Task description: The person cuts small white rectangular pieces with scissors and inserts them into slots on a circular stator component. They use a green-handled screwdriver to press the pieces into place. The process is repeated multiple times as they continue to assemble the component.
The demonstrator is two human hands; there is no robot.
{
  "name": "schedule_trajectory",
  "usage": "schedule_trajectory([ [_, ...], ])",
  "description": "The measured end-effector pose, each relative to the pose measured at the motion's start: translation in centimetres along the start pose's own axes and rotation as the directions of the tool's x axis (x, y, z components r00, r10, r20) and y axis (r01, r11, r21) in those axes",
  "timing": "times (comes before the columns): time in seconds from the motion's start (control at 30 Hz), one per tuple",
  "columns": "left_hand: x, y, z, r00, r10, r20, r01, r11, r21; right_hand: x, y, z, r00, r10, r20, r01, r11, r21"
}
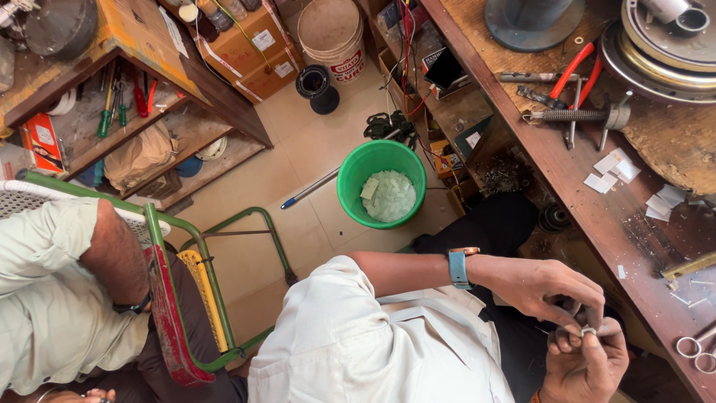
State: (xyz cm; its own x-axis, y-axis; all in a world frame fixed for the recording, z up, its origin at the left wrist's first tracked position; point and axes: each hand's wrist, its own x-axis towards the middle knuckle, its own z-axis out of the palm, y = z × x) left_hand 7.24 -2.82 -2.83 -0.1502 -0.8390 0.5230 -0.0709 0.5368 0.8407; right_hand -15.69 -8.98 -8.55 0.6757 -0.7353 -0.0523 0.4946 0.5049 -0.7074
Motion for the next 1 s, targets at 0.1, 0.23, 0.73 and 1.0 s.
schedule_trajectory([
  [0.1, -0.4, -0.1, -0.8, 1.0, -0.002, 0.007, 0.002, 0.998, 0.062, 0.2, 0.0, 0.8, 0.999, 0.018, -0.037, -0.023, 0.99, -0.14],
  [0.23, -1.3, 0.9, -1.4, 0.995, -0.095, -0.037, 0.101, 0.951, 0.291, 0.7, 0.1, 2.1, 0.996, 0.052, -0.068, -0.066, 0.974, -0.218],
  [0.73, 1.8, 1.0, 0.9, 0.974, -0.226, 0.031, 0.221, 0.967, 0.125, -1.3, -1.8, 1.7, 0.97, 0.117, -0.212, -0.138, 0.987, -0.085],
  [1.0, 2.7, 1.5, 1.2, 0.958, -0.273, -0.09, 0.278, 0.96, 0.041, 0.2, -3.7, 2.1, 0.958, 0.21, -0.193, -0.246, 0.951, -0.187],
])
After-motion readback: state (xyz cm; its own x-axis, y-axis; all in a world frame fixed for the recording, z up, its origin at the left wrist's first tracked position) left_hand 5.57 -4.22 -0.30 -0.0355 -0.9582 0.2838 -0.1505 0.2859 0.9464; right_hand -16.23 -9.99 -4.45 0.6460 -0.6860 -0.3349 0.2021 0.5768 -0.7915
